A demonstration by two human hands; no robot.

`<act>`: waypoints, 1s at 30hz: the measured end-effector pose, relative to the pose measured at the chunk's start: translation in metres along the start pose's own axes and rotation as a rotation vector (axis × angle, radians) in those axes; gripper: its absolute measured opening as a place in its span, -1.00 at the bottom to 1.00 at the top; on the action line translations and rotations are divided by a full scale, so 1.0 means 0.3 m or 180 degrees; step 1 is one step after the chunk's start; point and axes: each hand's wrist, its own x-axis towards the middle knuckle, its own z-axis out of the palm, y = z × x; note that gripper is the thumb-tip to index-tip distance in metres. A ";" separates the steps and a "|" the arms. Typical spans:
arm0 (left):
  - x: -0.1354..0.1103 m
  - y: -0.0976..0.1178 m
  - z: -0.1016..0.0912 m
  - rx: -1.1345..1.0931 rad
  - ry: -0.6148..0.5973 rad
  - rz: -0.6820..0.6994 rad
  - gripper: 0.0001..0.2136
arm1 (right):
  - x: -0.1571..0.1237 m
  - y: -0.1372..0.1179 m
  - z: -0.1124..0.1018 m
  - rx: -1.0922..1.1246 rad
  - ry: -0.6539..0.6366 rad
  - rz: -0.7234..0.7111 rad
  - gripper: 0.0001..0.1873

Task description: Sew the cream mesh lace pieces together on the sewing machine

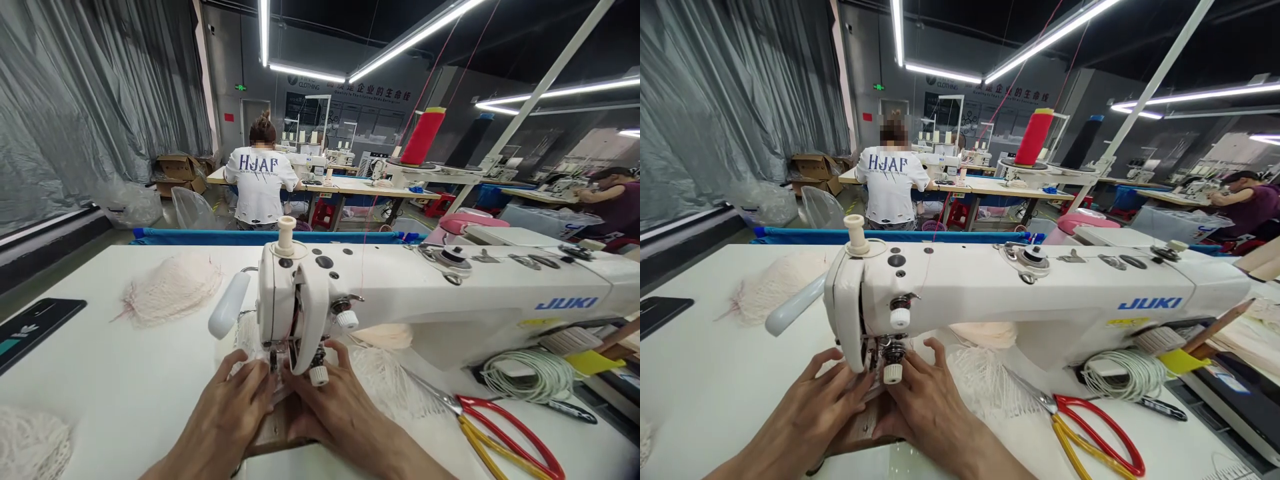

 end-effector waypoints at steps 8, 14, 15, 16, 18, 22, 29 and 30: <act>-0.063 0.009 0.036 -0.0103 -0.0092 0.0021 -0.80 | -0.018 -0.006 -0.046 0.0019 0.0017 0.0038 -0.59; -0.039 0.018 0.006 -0.0131 -0.0048 0.0066 -0.79 | 0.000 -0.025 -0.040 -0.0067 0.0179 0.0043 -0.66; -0.041 0.019 0.006 -0.0152 -0.0024 0.0055 -0.79 | 0.001 -0.027 -0.036 -0.0032 0.0161 -0.0004 -0.65; -0.044 0.021 0.007 -0.0170 -0.0005 0.0047 -0.79 | 0.001 -0.029 -0.034 -0.0011 0.0151 -0.0041 -0.63; -0.050 0.023 0.008 -0.0180 -0.0025 0.0030 -0.79 | -0.003 -0.029 -0.035 -0.0045 0.0157 -0.0036 -0.62; -0.066 0.022 0.016 -0.0068 -0.0146 0.0034 -0.80 | -0.010 -0.025 -0.043 -0.0186 0.0238 0.0045 -0.65; -0.085 0.009 0.053 0.0105 -0.0100 0.0114 -0.83 | -0.007 -0.035 -0.011 -0.0093 0.0169 -0.0171 -0.53; -0.086 0.008 0.055 0.0112 -0.0109 0.0118 -0.84 | -0.007 -0.036 -0.009 -0.0081 0.0170 -0.0169 -0.54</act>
